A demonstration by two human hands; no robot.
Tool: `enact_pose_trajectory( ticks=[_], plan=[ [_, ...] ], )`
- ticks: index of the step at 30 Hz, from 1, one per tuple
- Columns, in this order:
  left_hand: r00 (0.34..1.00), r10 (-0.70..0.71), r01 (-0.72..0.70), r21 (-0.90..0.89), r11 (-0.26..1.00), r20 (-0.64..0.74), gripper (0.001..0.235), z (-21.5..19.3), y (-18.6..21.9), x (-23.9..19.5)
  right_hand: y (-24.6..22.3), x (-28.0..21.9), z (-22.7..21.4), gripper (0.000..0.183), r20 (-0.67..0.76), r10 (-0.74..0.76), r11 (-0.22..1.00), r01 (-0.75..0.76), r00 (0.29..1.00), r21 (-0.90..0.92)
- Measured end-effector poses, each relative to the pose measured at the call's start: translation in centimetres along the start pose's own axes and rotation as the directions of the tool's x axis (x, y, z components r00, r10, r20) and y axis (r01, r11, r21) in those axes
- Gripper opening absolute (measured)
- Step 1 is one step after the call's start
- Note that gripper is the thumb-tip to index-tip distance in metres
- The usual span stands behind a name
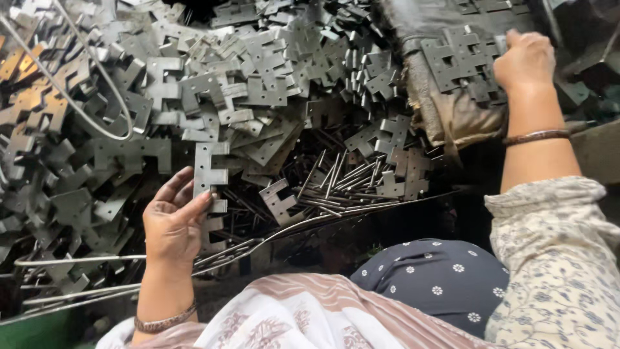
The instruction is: The person sorts metal plates and metal pins on a work table by picking them up and organizing them into a container.
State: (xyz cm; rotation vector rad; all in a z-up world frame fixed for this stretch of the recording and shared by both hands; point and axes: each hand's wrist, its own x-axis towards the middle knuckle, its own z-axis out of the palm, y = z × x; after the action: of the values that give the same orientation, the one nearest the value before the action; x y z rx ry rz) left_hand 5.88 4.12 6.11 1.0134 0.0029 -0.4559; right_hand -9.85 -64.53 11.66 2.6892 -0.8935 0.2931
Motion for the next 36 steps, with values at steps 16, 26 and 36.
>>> enact_pose_trajectory(
  ticks=[16, 26, 36],
  plan=[
    [0.918, 0.362, -0.370, 0.685, 0.627, 0.164, 0.025, 1.2, 3.9, -3.5, -24.8, -11.0, -5.4, 0.063, 0.340, -0.685, 0.727, 0.640, 0.644, 0.251],
    [0.731, 0.324, -0.419, 0.770, -0.481, 0.600, 0.007, 1.5, -4.9, -2.0, -25.8, -12.7, -8.2, 0.037, -0.029, -0.730, 0.638, 0.696, 0.683, 0.330],
    [0.755, 0.339, -0.368, 0.791, -0.489, 0.561, 0.012, 2.0, -6.3, -1.3, -27.5, -13.8, -12.6, 0.024, -0.163, -0.607, 0.491, 0.529, 0.778, 0.693]
  ],
)
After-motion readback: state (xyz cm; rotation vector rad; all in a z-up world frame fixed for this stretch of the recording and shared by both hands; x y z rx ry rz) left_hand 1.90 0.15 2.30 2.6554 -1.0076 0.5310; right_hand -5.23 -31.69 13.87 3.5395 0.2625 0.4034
